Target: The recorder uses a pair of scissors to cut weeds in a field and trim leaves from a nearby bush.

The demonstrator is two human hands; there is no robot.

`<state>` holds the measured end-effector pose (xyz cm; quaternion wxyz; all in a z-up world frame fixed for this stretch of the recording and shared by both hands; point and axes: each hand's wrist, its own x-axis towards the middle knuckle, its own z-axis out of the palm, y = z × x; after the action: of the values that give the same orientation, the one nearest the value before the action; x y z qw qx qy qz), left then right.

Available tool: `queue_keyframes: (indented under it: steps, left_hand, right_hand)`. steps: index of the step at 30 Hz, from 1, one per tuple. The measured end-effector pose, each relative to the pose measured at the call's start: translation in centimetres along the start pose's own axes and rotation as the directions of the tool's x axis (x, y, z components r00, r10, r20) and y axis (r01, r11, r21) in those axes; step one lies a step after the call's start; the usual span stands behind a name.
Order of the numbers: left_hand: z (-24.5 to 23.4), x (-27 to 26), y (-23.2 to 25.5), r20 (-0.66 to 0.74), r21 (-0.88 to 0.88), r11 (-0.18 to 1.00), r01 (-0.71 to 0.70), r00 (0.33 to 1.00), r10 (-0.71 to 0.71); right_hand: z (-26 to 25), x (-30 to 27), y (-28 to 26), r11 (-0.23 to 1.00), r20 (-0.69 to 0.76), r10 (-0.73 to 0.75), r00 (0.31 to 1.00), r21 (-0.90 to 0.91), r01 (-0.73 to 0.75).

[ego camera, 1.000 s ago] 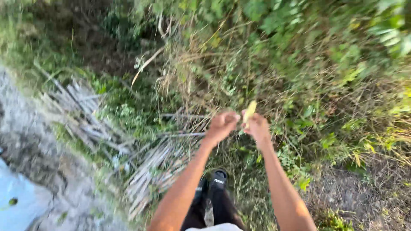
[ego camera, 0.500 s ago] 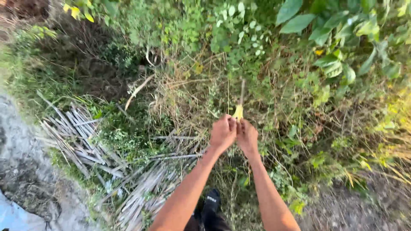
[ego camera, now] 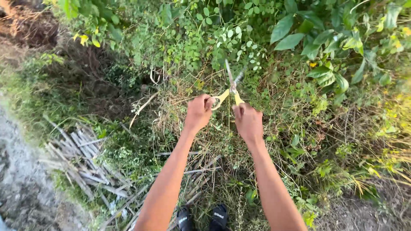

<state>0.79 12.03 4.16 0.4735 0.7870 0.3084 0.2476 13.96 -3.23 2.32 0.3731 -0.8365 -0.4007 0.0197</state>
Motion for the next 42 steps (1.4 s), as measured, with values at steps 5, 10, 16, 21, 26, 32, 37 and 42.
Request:
queue_keyframes:
  steps: [5,10,16,21,26,32,37,42]
  left_hand:
    - [-0.6,1.6,-1.9,-0.077,0.033,0.999,0.037,0.996,-0.034]
    - [-2.8,2.8,0.9,-0.009,0.025,0.994,0.103,0.995,-0.103]
    - [-2.6,7.4,1.7,-0.047,-0.168,0.984,0.053,0.997,-0.062]
    - [1.3,8.9,-0.2,-0.208,-0.156,0.985,-0.071,0.977,0.038]
    - [2.8,7.0,0.0,-0.296,-0.079,0.988,-0.136,0.949,0.107]
    - [-1.0,5.8,2.1,-0.169,-0.070,0.996,-0.046,0.985,0.034]
    - [-1.5,7.2,-2.0,0.054,-0.113,0.992,0.060,0.997,-0.055]
    - [-4.3,7.1,-1.7,0.039,-0.337,0.930,0.146,0.989,-0.141]
  right_hand:
    - [-3.0,1.8,-2.1,0.979,-0.047,-0.145,0.988,-0.152,0.136]
    - [-5.2,4.9,-0.6,0.918,0.013,-0.144,0.990,-0.372,0.138]
    - [-5.7,7.6,-7.9,0.983,0.117,0.138,0.984,-0.141,-0.121]
    - [0.2,10.3,-3.1,0.993,0.099,0.115,0.988,-0.006,-0.115]
    - [1.6,8.6,-7.4,0.986,0.054,0.164,0.985,-0.031,-0.162]
    - [1.6,7.2,-9.3,0.983,-0.120,0.148,0.982,0.132,-0.132]
    - [-0.4,6.8,-8.5,0.944,0.143,0.192,0.971,0.245,-0.223]
    - [-0.8,7.5,-5.1,1.000,0.087,0.024,0.996,-0.012,-0.023]
